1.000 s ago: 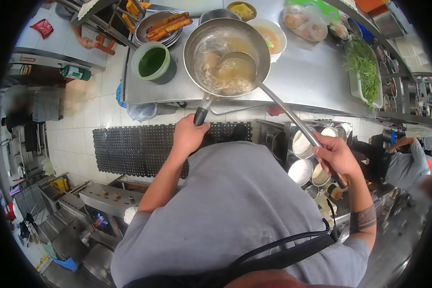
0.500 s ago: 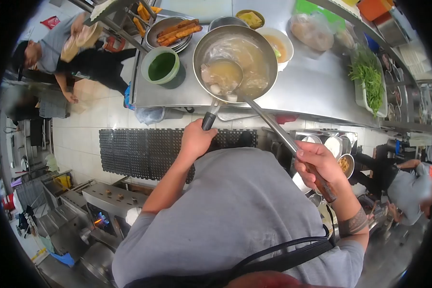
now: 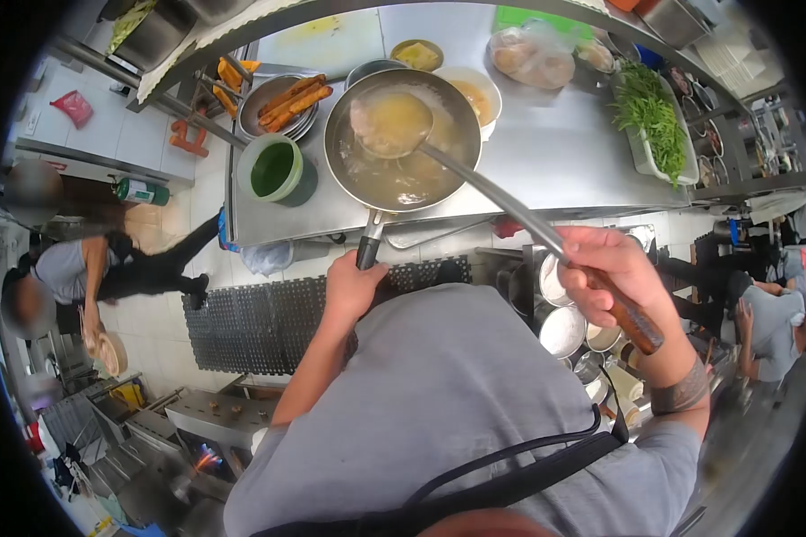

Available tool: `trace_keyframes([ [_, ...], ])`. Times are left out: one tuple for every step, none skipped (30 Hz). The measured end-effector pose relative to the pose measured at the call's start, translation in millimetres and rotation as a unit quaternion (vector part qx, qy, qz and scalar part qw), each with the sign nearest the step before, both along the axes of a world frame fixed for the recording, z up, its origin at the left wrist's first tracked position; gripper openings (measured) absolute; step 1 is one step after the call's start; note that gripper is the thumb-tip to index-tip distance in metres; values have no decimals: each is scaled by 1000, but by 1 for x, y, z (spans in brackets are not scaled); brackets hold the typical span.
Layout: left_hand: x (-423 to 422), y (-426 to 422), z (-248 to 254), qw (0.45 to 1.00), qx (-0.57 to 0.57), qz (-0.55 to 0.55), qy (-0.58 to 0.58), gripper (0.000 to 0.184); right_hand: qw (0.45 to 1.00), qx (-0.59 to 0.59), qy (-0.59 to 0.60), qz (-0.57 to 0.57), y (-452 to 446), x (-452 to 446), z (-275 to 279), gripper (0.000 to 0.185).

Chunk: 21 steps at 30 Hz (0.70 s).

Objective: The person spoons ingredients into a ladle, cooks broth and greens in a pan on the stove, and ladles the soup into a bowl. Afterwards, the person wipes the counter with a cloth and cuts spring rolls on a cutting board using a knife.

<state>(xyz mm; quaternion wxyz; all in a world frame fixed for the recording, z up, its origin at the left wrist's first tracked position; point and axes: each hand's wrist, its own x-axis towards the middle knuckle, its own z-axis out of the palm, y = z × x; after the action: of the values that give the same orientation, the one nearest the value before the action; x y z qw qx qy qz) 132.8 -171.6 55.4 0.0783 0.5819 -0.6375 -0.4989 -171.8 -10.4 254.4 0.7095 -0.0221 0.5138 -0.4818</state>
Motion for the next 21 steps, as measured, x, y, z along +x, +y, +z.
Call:
trace_keyframes([
  [1,-1,0,1000,-1,-3,1,31,1000,-1,1,-3,1,-3,5,30],
  [2,-3,0,1000,-12,-9,-7,31,1000,-28,0,2,0,-8,10,30],
  [3,-3,-1,1000,-22,-14,-16,31,999,-53,-2,7,0,-13,16,30],
  [6,-3,-2,1000,-21,-17,-15,31,999,-42,3,-14,-1,-16,22,31],
  [8,-4,-4,1000,-23,-15,-10,30,999,-42,4,-16,0,-21,22,31],
  [10,-5,-4,1000,-25,-12,-6,30,997,-65,-27,-34,1,-29,22,34],
  [9,-6,-1,1000,-28,-12,-4,30,993,-90,-57,-51,-1,-36,22,38],
  [9,-6,2,1000,-23,-6,-14,30,992,-107,-53,-47,-3,-42,21,38],
  [10,-5,4,1000,-18,0,-26,30,992,-109,-53,-46,-5,-48,20,38],
  [13,-6,2,1000,-19,1,-25,30,994,-101,-19,-46,-10,-53,19,37],
  [17,-6,-2,999,-24,-1,-24,30,995,-91,14,-46,-13,-56,18,36],
  [20,-7,-3,999,-30,-2,-22,30,995,-83,46,-31,-19,-56,20,32],
  [22,-8,-3,999,-33,0,-21,30,995,-86,46,-29,-24,-58,17,32],
  [23,-6,-3,999,-40,-7,-35,31,995,-59,68,-41,-28,-62,9,22],
  [24,-6,-2,998,-46,-14,-47,31,994,-33,90,-53,-31,-65,2,13],
  [24,-6,-1,998,-47,-12,-47,31,993,-43,107,-31,-34,-67,-6,11],
  [24,-5,0,998,-36,-6,-48,31,993,-43,106,-30,-37,-67,-13,11],
  [26,-3,1,998,-26,1,-50,32,987,-15,157,-29,-40,-65,-20,11],
  [26,-3,1,998,-26,3,-50,32,978,12,207,-28,-44,-63,-28,11],
  [27,-1,0,998,-24,2,-51,32,970,30,239,-19,-45,-58,-36,11],
  [26,0,0,998,-24,1,-51,32,963,37,266,0,-46,-57,-46,9],
])
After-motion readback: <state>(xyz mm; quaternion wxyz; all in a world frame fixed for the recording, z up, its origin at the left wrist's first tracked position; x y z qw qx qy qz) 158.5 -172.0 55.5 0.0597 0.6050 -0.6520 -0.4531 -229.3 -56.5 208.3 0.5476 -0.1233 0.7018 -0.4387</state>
